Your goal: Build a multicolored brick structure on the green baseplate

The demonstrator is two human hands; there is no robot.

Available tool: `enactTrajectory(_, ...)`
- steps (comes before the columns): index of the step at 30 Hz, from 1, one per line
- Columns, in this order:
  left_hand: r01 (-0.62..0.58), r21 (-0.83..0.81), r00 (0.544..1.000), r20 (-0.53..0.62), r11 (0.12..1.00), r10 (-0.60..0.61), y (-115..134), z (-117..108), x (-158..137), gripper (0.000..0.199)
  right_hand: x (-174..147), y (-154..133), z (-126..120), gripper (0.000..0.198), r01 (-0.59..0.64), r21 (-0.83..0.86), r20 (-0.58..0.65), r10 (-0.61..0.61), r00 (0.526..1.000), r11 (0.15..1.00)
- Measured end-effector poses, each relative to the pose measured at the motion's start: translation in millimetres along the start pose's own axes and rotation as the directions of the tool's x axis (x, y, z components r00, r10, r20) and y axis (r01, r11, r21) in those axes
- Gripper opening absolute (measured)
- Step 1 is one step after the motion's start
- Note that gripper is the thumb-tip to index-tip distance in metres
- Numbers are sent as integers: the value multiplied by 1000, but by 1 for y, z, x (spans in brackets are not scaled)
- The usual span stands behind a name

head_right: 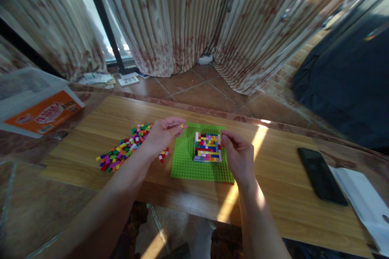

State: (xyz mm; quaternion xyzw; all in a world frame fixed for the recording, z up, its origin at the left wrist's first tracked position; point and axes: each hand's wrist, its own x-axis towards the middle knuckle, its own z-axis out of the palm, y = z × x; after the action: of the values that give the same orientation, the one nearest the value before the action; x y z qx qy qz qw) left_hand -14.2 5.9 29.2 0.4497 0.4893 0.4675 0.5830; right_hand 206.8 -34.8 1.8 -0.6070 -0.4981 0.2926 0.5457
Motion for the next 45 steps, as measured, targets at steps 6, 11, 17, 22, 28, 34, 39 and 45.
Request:
enactTrajectory(6,19,62,1000,11,998,-20,-2,1,2,16,-1,-1,0,24,27,-41,30,-26,999,999)
enactTrajectory(11,-67,200,997,56,977,57,-3,-2,2,22,-1,-1,1,26,-10,-55,11,11,1000,998)
enactTrajectory(17,-86,202,996,3,976,87,-4,-4,2,15,-1,0,0,25,4,-88,8,-4,1000,996)
enactTrajectory(22,-19,163,1000,-3,986,20,-5,-2,2,19,-2,-1,-3,20,188,-248,82,-173,982,950)
enactTrajectory(28,1,159,1000,12,987,-3,-8,-3,5,13,-3,-5,-6,19,359,-385,194,-306,932,850)
enactTrajectory(34,-78,281,997,45,956,68,-16,-4,10,13,-2,-5,-9,20,413,-444,259,-327,909,795)
enactTrajectory(39,-135,403,991,75,905,115,-13,-5,8,22,-2,-6,-8,19,407,-444,255,-322,912,798)
enactTrajectory(45,-122,393,992,82,911,97,-10,-5,7,24,-4,-8,-7,18,425,-444,265,-337,903,789)
